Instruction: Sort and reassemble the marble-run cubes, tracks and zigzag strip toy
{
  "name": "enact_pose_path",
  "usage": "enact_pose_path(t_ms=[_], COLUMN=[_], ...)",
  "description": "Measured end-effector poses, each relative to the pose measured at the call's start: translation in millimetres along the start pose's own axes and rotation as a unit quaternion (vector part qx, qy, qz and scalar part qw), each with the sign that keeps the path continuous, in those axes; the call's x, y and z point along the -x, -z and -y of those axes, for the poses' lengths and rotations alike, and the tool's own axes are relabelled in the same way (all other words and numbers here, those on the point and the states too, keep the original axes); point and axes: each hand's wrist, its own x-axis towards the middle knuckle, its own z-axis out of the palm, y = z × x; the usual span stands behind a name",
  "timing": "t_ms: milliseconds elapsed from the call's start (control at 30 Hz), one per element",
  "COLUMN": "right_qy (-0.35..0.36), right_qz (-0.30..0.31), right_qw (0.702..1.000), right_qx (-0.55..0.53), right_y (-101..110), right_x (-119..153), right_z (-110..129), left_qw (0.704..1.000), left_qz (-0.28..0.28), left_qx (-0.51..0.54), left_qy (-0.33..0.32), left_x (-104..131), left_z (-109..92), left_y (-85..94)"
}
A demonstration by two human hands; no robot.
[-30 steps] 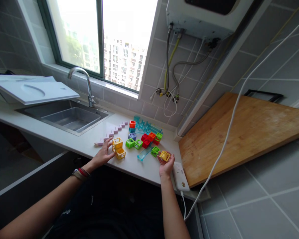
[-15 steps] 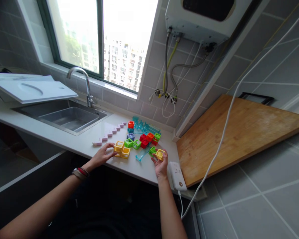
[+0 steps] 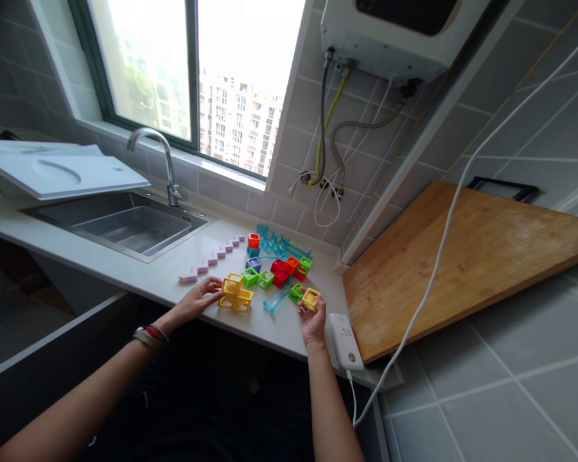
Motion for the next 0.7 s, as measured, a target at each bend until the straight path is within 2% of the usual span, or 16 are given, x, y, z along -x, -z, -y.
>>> enact_pose_path(t_ms=[300, 700], right_qy=[-0.008, 0.02], right_qz=[-0.017, -0.057], right_qw=[0.999, 0.998], right_qx=[-0.042, -0.029], right_y=[0, 7], right_x=[1, -7], right_z=[3, -8], left_qw=[1.0, 0.999], left_qz=[0.0, 0.015], left_qx=[0.016, -0.038], left_qy=[0.002, -0.008], left_x=[0, 1], left_z=[8, 4], left_y=[-2.0, 0.1])
